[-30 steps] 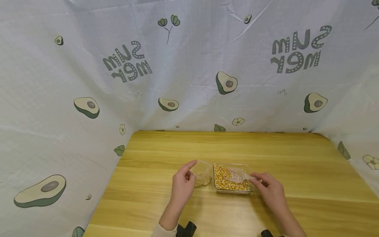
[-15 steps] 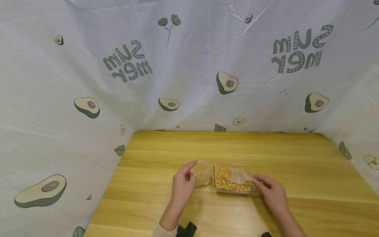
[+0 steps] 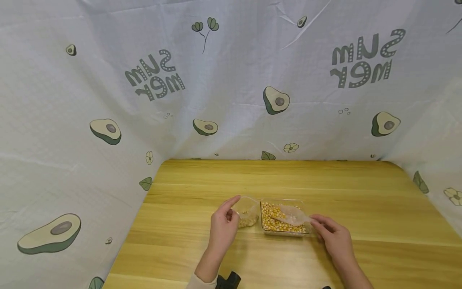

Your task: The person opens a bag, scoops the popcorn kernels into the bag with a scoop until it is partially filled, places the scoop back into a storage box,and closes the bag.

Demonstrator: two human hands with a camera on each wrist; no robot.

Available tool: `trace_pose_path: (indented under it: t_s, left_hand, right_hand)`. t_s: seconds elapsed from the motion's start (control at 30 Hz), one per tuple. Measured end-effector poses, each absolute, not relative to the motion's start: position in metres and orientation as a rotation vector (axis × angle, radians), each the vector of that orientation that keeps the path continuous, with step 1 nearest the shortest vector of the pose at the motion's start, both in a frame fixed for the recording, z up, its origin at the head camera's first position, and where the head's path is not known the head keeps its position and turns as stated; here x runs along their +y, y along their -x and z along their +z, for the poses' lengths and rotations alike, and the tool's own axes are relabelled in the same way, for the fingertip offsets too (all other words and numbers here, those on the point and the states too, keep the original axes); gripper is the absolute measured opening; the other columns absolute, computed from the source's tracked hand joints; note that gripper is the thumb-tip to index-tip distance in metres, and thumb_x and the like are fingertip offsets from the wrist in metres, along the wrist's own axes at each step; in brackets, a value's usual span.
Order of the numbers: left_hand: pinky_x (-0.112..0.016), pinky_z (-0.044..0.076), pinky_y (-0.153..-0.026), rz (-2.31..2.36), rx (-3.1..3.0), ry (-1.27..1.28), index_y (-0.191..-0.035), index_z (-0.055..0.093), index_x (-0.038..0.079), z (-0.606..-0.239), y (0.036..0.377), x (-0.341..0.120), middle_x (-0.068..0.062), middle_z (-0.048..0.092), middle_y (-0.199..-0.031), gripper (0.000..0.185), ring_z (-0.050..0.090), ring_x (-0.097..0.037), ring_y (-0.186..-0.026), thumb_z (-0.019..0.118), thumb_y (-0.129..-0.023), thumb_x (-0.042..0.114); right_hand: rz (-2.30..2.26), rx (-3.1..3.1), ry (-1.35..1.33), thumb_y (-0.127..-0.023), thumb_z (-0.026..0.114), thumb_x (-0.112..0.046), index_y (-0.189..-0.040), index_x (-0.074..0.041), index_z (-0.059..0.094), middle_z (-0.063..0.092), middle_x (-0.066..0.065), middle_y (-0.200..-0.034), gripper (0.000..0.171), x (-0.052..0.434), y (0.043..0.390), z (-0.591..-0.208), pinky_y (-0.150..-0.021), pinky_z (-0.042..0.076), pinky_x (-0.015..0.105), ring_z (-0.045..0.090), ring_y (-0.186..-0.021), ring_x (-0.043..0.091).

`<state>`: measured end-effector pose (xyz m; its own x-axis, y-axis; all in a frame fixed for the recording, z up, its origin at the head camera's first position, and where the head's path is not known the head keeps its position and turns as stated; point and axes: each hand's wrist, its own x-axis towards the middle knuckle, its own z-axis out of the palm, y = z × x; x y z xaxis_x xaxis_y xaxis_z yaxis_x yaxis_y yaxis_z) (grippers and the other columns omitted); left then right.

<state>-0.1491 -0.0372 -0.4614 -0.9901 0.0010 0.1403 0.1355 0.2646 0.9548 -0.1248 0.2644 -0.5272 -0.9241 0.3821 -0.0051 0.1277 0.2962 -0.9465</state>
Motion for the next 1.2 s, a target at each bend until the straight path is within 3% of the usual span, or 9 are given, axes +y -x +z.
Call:
trace_pose_path:
  t_s: [0.27,0.73,0.97,1.2]
  left_hand:
    - [-0.013,0.028,-0.044,-1.846,-2.408,0.141,-0.132,0.067,0.018,-0.4635,0.1486,-0.0368,-0.010,0.062,-0.138,0.048,0.037,-0.002,-0.054,0.048,-0.093,-0.005]
    - [-0.013,0.028,-0.044,-1.846,-2.399,0.142,-0.130,0.068,0.018,-0.4640,0.1496,-0.0364,-0.009,0.064,-0.134,0.050,0.037,-0.002,-0.054,0.049,-0.091,-0.006]
    - [-0.013,0.028,-0.044,-1.836,-2.395,0.152,-0.131,0.068,0.015,-0.4648,0.1495,-0.0370,-0.010,0.063,-0.135,0.049,0.037,-0.001,-0.054,0.049,-0.091,-0.007]
    - [-0.013,0.030,-0.045,-1.826,-2.398,0.154,-0.130,0.068,0.018,-0.4631,0.1483,-0.0369,-0.009,0.064,-0.134,0.049,0.041,-0.002,-0.057,0.050,-0.091,-0.007]
  right_hand:
    - [1.681,-2.329,0.480,-0.092,0.072,-0.023,-0.113,0.001,0.073,0.064,-0.021,-0.079,0.032,0.2651,0.1229,-0.5294,-0.051,0.046,0.022,0.052,-0.058,0.005]
    - [1.762,-2.264,0.482,-0.090,0.073,-0.020,-0.109,0.000,0.074,0.068,-0.012,-0.081,0.028,0.2643,0.1222,-0.5300,-0.051,0.046,0.022,0.051,-0.058,0.006]
    - [1.790,-2.251,0.471,-0.090,0.074,-0.019,-0.108,0.000,0.074,0.067,-0.021,-0.082,0.027,0.2635,0.1219,-0.5292,-0.051,0.046,0.020,0.051,-0.059,0.003]
    - [1.813,-2.231,0.472,-0.090,0.074,-0.019,-0.107,0.000,0.075,0.068,-0.019,-0.082,0.026,0.2636,0.1213,-0.5254,-0.051,0.046,0.020,0.052,-0.058,0.004]
